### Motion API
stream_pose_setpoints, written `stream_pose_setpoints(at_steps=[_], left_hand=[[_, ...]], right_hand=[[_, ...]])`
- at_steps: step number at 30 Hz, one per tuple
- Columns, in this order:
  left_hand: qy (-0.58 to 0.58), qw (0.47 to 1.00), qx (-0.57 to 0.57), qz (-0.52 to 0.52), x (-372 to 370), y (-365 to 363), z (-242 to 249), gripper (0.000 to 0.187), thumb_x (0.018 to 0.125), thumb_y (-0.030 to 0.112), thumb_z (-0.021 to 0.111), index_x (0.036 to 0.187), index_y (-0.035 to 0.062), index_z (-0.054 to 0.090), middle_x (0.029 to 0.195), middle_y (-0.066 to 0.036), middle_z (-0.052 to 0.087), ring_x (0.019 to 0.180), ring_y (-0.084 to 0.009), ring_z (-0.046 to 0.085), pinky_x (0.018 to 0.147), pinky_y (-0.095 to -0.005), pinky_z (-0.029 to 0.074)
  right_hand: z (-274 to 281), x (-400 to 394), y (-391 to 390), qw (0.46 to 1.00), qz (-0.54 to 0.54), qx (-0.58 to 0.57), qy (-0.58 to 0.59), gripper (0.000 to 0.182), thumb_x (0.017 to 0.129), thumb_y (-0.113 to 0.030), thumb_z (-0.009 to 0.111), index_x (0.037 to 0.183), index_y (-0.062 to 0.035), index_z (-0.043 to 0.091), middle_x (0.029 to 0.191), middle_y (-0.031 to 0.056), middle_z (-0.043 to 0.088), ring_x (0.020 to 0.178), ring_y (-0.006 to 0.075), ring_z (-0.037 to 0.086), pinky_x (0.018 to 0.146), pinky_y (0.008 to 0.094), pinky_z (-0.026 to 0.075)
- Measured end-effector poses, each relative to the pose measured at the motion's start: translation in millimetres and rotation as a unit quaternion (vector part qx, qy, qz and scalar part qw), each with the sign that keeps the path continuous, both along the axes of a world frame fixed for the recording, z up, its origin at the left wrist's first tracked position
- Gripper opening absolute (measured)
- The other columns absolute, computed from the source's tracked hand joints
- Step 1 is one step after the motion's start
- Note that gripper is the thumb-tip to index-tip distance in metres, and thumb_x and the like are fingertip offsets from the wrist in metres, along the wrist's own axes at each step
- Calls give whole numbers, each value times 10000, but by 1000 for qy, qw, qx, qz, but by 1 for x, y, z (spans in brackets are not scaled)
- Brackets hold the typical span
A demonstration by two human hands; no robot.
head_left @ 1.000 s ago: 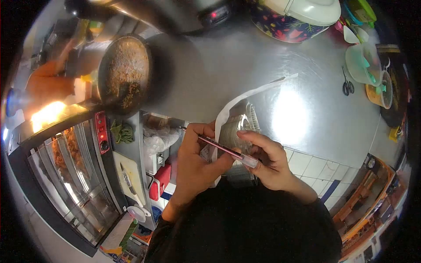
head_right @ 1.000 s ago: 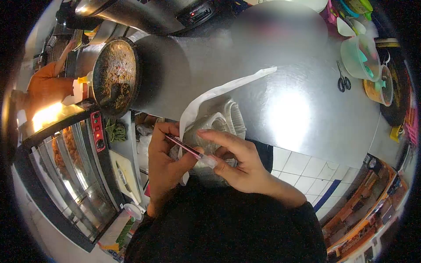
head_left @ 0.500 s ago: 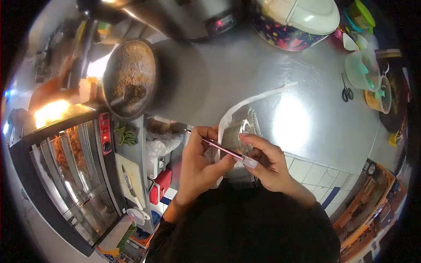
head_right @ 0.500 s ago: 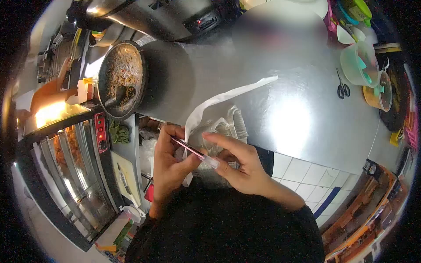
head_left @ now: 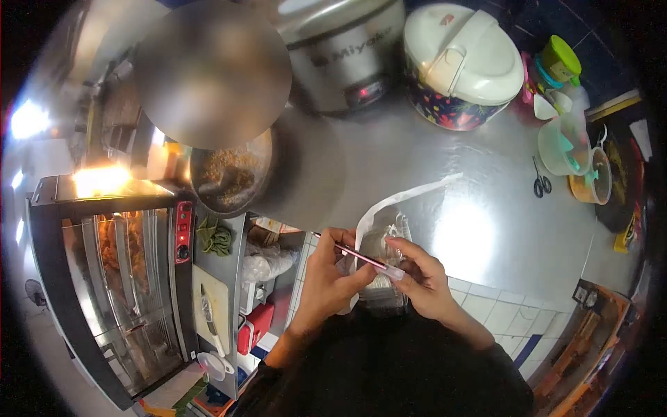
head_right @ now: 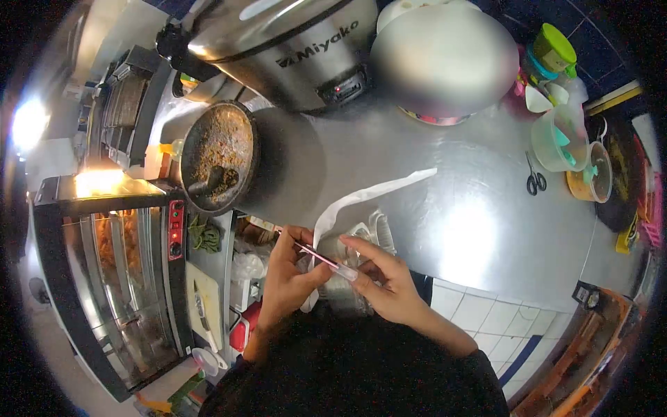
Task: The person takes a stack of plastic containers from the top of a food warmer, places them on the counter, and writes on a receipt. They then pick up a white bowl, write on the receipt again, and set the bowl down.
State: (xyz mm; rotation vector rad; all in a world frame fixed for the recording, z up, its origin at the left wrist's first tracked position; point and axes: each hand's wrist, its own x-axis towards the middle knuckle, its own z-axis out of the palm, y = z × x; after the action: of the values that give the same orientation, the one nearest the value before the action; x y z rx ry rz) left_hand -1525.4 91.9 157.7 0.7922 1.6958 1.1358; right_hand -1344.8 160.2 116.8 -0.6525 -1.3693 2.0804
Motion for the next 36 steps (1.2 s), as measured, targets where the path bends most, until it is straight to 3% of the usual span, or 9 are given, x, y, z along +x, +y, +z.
stream_pose_setpoints(at_steps=[4,9,10,17,22,26,30,33,36], left_hand=[[4,1000,12,5,2,2,6,379,730,45,737,1014,33,486,947,-15,528,913,-98,523,832,-249,424],[42,998,52,-21,-2,-7,-23,450,753,174,815,1059,28,520,1001,-82,621,945,-172,582,840,-322,470],[77,996,1,-41,-3,-4,-12,437,764,201,809,1053,30,529,1021,-102,631,951,-185,589,828,-330,475],[87,995,45,6,0,-6,-16,423,766,225,811,1052,41,557,979,-97,632,913,-178,591,826,-323,475],[73,996,55,10,4,-7,-24,404,752,125,801,1026,23,523,969,-55,588,929,-127,545,821,-293,454],[-29,997,39,51,11,0,-12,402,747,55,786,1017,29,489,956,-34,558,914,-107,528,813,-266,437],[-31,998,39,50,12,2,-9,391,747,17,778,1003,39,484,944,-17,550,877,-88,530,802,-248,434],[-28,998,26,40,11,1,-10,409,754,38,785,1043,5,497,972,-58,604,892,-114,579,824,-277,472],[-22,999,35,33,10,2,-8,403,756,32,786,1036,10,496,964,-59,604,885,-109,576,822,-273,469]], right_hand=[[-3,0,-3,1000,-15,-10,-4,512,948,-34,606,1436,-27,452,1215,93,615,741,51,561,625,215,464],[0,2,-3,999,-13,20,-39,522,940,-25,604,1439,-29,449,1224,98,603,761,60,565,638,208,463],[4,1,-2,998,-10,23,-50,525,937,-25,607,1437,-24,449,1236,103,596,762,65,567,637,207,464],[-15,4,-1,997,2,35,-65,605,933,-51,623,1484,-11,376,1232,116,583,1057,144,574,894,257,471],[3,2,1,999,12,-29,-40,693,931,-67,643,1528,-63,293,1170,113,574,938,116,583,813,240,488],[-7,3,4,999,25,-45,-7,704,930,-90,660,1528,-80,287,1137,99,563,859,80,560,740,224,479],[-8,0,-3,999,6,-46,1,526,975,-106,600,1437,-37,359,1119,51,584,787,46,495,658,191,396],[-3,0,-3,998,2,-63,-15,425,980,-103,588,1359,-34,410,1104,45,570,797,50,488,677,199,399],[-7,2,-2,999,-5,-51,-7,403,973,-107,618,1324,-29,438,1143,110,565,866,80,563,716,221,467]])
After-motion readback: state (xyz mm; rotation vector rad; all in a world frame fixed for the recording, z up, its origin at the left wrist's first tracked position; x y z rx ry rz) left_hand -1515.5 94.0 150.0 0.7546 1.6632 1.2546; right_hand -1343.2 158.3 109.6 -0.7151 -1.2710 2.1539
